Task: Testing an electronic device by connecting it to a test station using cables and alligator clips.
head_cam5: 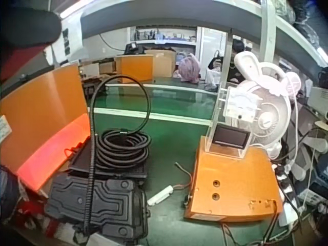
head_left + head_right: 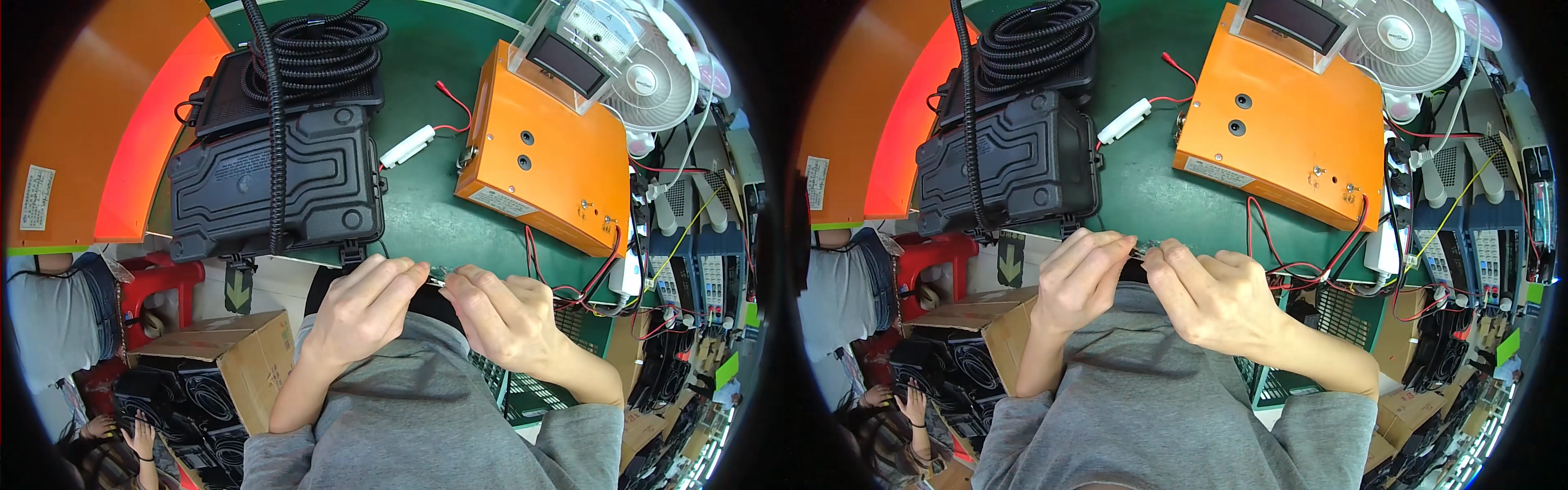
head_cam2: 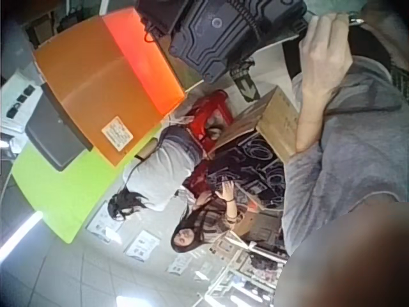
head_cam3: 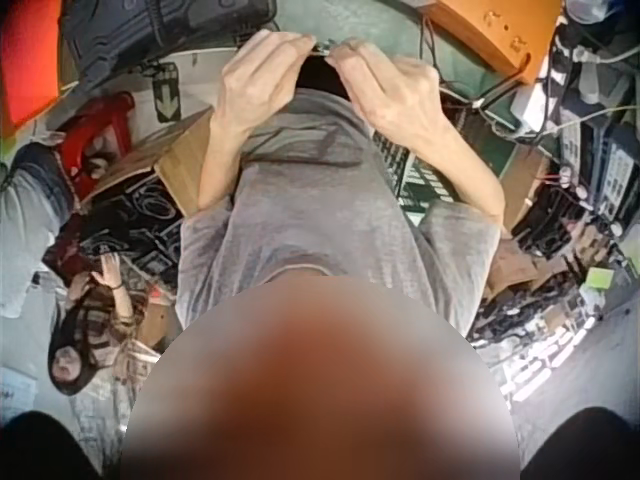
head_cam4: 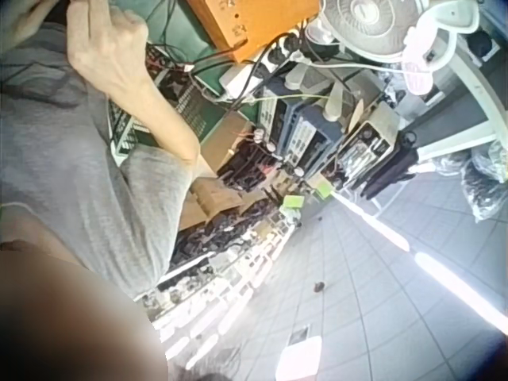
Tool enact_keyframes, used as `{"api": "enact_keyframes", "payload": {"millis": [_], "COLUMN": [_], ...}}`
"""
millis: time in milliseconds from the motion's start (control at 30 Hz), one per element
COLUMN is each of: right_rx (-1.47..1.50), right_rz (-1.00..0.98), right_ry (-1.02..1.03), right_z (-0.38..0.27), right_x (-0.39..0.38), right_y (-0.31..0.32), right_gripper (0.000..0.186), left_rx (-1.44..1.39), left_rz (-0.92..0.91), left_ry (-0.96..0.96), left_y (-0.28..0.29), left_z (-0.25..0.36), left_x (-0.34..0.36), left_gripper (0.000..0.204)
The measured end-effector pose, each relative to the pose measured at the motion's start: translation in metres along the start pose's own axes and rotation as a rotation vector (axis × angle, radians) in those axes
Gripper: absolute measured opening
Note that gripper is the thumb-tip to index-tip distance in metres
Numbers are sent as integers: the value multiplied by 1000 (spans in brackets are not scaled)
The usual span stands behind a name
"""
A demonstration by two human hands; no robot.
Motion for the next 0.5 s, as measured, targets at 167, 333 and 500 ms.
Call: {"api": "enact_keyframes", "payload": {"millis": [167,333,500], "right_rx": [36,563,473], "right_rz": [-32,-263,-384], "right_ry": [-38,-498,-328], "right_z": [6,18,12], "right_x": [-5,0,-12], "right_y": [-4,15,19], "right_gripper": [27,49,56], "left_rx": [-12,-106,61], "left_rz": [-20,4,33], "left_ry": [55,123,37], "left_y": [-1,10,12], "left_z": [2,8,24], "left_x": [0,12,40], "left_gripper": [25,33,52]}}
Point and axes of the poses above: each hand's wrist, its own x-axis towards the middle knuckle, its own y-axis out of the back of the hand, z = x × y, the point moved 4 cm from there along x, towards the middle knuckle, and after that the axes turned 3 degrees about -y, right-handed, at the moved point
